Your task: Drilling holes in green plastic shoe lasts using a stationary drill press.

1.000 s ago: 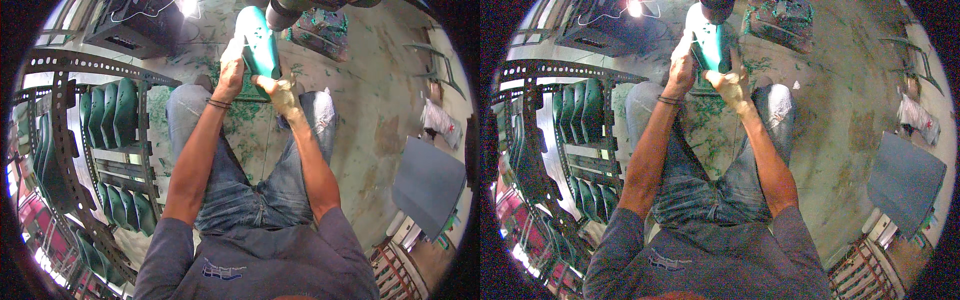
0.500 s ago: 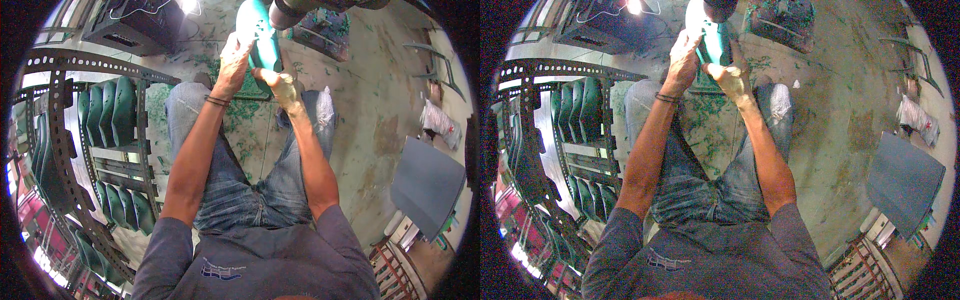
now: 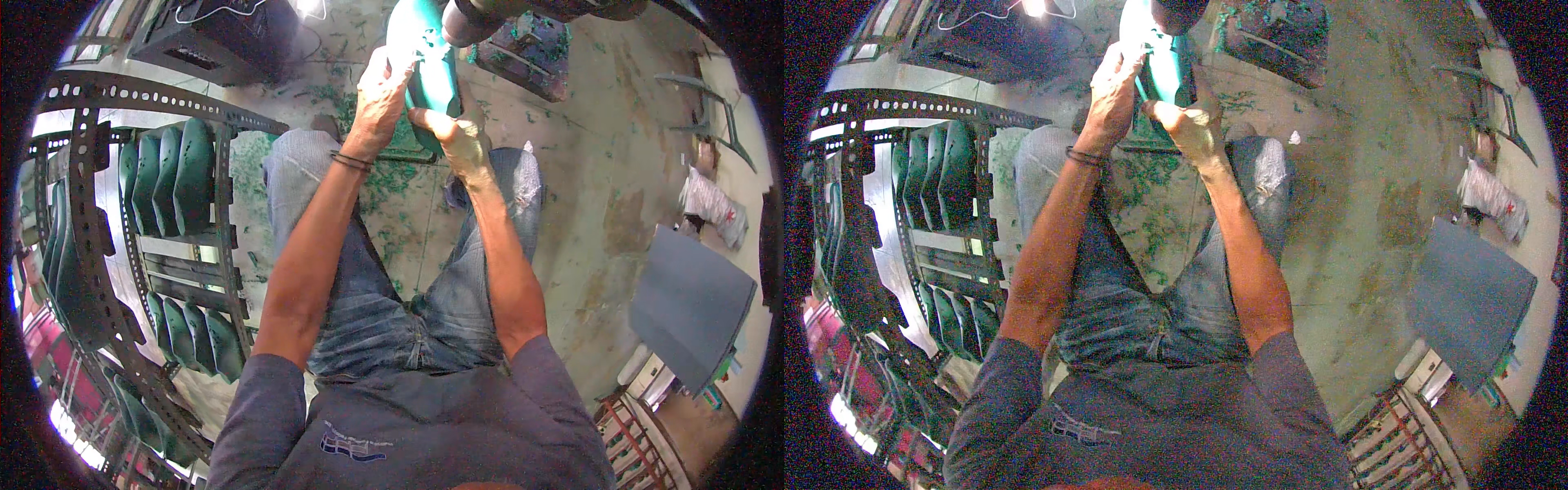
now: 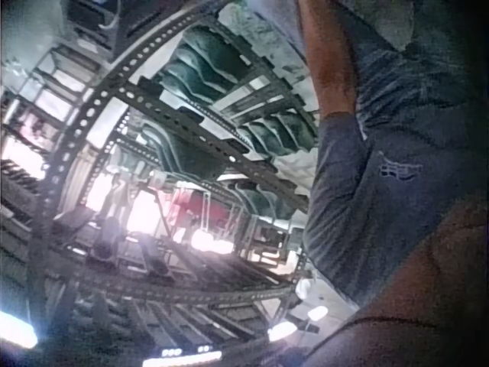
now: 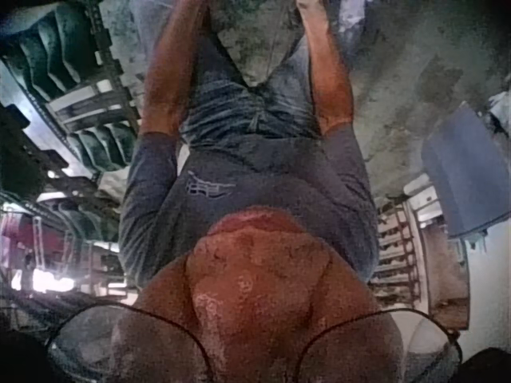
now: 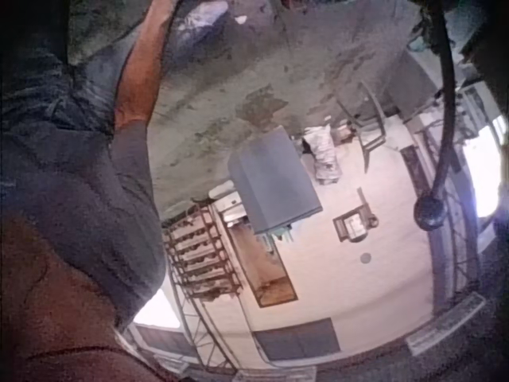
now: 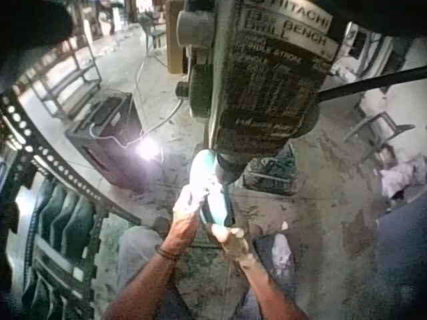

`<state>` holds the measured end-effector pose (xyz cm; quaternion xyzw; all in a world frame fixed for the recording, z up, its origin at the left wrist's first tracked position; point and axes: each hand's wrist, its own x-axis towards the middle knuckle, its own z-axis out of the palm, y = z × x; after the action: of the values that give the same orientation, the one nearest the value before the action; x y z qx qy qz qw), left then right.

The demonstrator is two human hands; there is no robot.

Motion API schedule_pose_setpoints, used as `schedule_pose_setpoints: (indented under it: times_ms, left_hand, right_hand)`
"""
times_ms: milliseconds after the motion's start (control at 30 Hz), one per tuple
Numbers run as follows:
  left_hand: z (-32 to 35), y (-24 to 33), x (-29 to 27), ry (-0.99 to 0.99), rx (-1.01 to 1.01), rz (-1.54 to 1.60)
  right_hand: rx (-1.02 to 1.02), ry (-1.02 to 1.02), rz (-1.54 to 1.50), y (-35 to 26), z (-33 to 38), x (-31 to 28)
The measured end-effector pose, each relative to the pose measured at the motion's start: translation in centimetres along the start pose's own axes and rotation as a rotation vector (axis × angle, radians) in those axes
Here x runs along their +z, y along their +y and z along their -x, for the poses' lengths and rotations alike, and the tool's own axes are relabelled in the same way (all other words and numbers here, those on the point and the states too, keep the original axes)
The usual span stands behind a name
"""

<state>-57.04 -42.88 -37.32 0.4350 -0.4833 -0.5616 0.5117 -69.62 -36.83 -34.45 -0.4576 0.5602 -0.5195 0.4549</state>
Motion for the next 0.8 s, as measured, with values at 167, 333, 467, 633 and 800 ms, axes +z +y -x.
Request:
schedule_pose_setpoints:
  times_ms: [167,333,467,633,800]
  left_hand:
    - [0.4,0.8,0.1,-0.025,0.213,-0.15]
    - [0.4,2.0,0.3,-0.076,0.216,-0.231]
    - [-0.2,0.4,-0.6,-0.055,0.589,-0.735]
    - [1.1,-1.1,-0.1,-0.03,-0.293,-0.286]
    - [2.6,-4.2,-3.1,-0.101,-0.085,-0.094]
  right_hand:
    - [0.001,-0.015,-0.027,0.1,0.1,-0.1]
    - [-0.129,0.03,-0.056,0.2,-0.1,0.5]
    - [-0.175,0.098,-0.036,1.6,-0.4,1.3]
    - [0.305,0.135,0.31,9.0,0.6,0.5]
    - [0.183,-0.057,0.316,6.1,2.0,0.7]
